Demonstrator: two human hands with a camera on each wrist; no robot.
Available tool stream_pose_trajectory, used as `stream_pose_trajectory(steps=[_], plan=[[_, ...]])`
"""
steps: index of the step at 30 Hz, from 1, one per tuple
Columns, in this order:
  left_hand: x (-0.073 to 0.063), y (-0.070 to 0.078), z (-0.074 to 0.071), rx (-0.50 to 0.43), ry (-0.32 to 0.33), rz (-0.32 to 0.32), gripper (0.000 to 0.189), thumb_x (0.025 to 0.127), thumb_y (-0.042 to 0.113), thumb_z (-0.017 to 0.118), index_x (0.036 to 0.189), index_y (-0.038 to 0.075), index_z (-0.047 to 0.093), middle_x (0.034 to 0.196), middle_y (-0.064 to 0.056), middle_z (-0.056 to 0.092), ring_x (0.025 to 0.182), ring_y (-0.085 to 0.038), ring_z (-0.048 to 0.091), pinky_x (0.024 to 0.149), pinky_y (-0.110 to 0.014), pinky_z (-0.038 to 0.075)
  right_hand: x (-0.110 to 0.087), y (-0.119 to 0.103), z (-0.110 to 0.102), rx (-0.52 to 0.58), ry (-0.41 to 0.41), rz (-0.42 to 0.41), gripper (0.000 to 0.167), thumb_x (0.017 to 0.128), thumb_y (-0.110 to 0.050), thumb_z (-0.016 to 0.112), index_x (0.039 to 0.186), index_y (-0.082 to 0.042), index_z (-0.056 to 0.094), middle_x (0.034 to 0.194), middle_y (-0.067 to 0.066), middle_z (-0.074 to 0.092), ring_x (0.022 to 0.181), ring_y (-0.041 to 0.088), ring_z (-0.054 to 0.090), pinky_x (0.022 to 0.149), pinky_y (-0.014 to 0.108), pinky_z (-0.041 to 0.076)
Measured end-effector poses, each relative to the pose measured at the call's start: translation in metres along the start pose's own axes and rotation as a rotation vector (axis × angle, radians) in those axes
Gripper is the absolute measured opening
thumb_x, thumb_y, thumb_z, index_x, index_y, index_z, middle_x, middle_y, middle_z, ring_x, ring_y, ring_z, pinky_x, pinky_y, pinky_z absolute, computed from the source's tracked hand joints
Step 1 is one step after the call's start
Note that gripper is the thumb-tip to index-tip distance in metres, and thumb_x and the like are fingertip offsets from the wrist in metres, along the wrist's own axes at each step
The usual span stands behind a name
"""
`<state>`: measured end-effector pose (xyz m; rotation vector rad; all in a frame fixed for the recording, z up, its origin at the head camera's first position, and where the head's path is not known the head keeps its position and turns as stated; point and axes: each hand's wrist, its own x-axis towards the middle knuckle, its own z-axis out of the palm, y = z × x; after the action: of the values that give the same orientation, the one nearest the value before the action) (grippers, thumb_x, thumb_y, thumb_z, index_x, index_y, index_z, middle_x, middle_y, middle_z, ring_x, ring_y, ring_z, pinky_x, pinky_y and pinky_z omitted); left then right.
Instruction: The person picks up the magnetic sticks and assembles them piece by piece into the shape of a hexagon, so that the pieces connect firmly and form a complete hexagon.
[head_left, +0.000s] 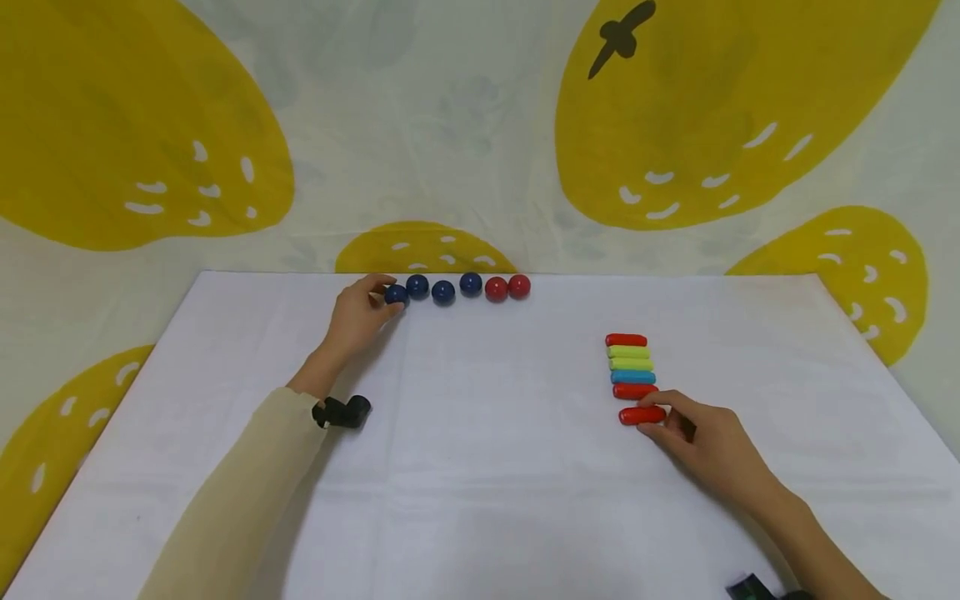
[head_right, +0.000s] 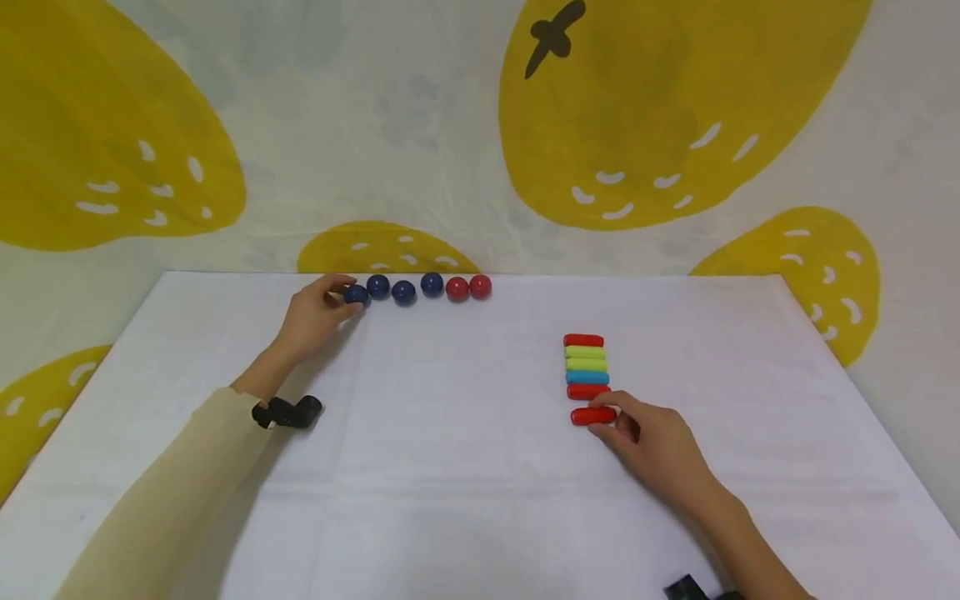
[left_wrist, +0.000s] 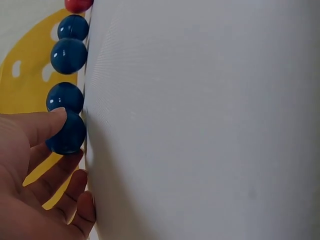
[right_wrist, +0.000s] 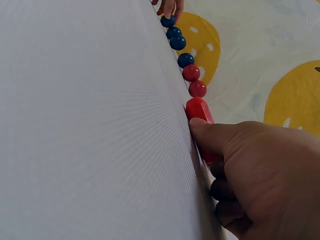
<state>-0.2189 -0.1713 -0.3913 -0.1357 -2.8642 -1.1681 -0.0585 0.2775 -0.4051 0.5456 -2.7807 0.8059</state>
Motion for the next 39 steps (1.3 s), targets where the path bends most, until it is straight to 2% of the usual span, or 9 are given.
stream_pose_trajectory(steps=[4,10,14,18,21,26,33,39], plan=[[0.003,0.001,0.001,-0.012,0.021,0.001,0.04,0.088,0.016,0.071,0.122,0.002,0.057,0.109,-0.018,0.061,0.092,-0.031,0.054,0.083,-0.042,0.043,0.002,0.0,0.0,0.002,0.033,-0.014,0.038,0.07,-0.008,0.084,0.103,-0.02,0.068,0.065,-0.012,0.039,0.058,0.003,0.039,0.047,0.015,0.031],[-0.001,-0.002,0.0,-0.041,0.067,-0.052,0.039,0.087,0.019,0.072,0.119,0.003,0.059,0.107,-0.017,0.062,0.092,-0.029,0.055,0.08,-0.039,0.046,0.003,-0.001,0.001,-0.008,0.069,-0.058,0.041,0.065,-0.003,0.086,0.099,-0.019,0.07,0.083,-0.005,0.04,0.072,0.005,0.037,0.051,0.014,0.032],[-0.009,-0.003,-0.004,-0.092,0.099,-0.078,0.04,0.087,0.022,0.072,0.121,0.005,0.06,0.108,-0.015,0.063,0.093,-0.029,0.058,0.079,-0.038,0.048,0.004,-0.005,-0.001,-0.001,0.091,-0.069,0.042,0.065,-0.002,0.086,0.099,-0.02,0.069,0.095,-0.003,0.043,0.077,0.007,0.039,0.057,0.014,0.034],[-0.022,0.001,-0.007,-0.152,0.112,-0.057,0.039,0.087,0.022,0.071,0.122,0.007,0.061,0.106,-0.013,0.064,0.09,-0.026,0.06,0.072,-0.032,0.049,0.006,-0.01,-0.006,0.008,0.115,-0.117,0.046,0.063,0.005,0.084,0.101,-0.014,0.066,0.105,0.0,0.051,0.076,0.005,0.044,0.06,0.011,0.039],[-0.035,0.009,-0.008,-0.2,0.103,-0.022,0.039,0.087,0.021,0.071,0.122,0.007,0.062,0.105,-0.012,0.065,0.085,-0.023,0.061,0.065,-0.025,0.048,0.009,-0.017,-0.007,0.021,0.116,-0.138,0.049,0.064,0.008,0.082,0.105,-0.011,0.063,0.1,-0.002,0.058,0.071,0.002,0.048,0.059,0.01,0.042],[-0.057,0.021,-0.01,-0.271,0.029,0.035,0.038,0.086,0.018,0.072,0.122,0.008,0.062,0.104,-0.009,0.066,0.084,-0.019,0.061,0.066,-0.019,0.048,0.014,-0.034,-0.005,0.049,0.103,-0.124,0.047,0.066,0.005,0.081,0.106,-0.013,0.064,0.087,-0.006,0.063,0.059,0.002,0.053,0.056,0.011,0.042],[-0.09,0.039,-0.006,-0.37,-0.113,0.111,0.04,0.086,0.017,0.072,0.124,0.008,0.062,0.108,-0.006,0.066,0.09,-0.018,0.061,0.077,-0.023,0.051,0.023,-0.052,0.004,0.174,0.083,-0.156,0.05,0.069,0.005,0.081,0.11,-0.017,0.065,0.094,-0.008,0.066,0.067,0.003,0.058,0.056,0.013,0.041],[-0.118,0.051,0.003,-0.515,-0.219,0.135,0.038,0.088,0.018,0.071,0.124,0.01,0.061,0.103,-0.005,0.065,0.087,-0.02,0.061,0.073,-0.025,0.051,0.035,-0.067,0.015,0.24,0.065,-0.21,0.05,0.071,0.005,0.079,0.115,-0.015,0.066,0.098,-0.007,0.067,0.073,0.004,0.058,0.064,0.013,0.045]])
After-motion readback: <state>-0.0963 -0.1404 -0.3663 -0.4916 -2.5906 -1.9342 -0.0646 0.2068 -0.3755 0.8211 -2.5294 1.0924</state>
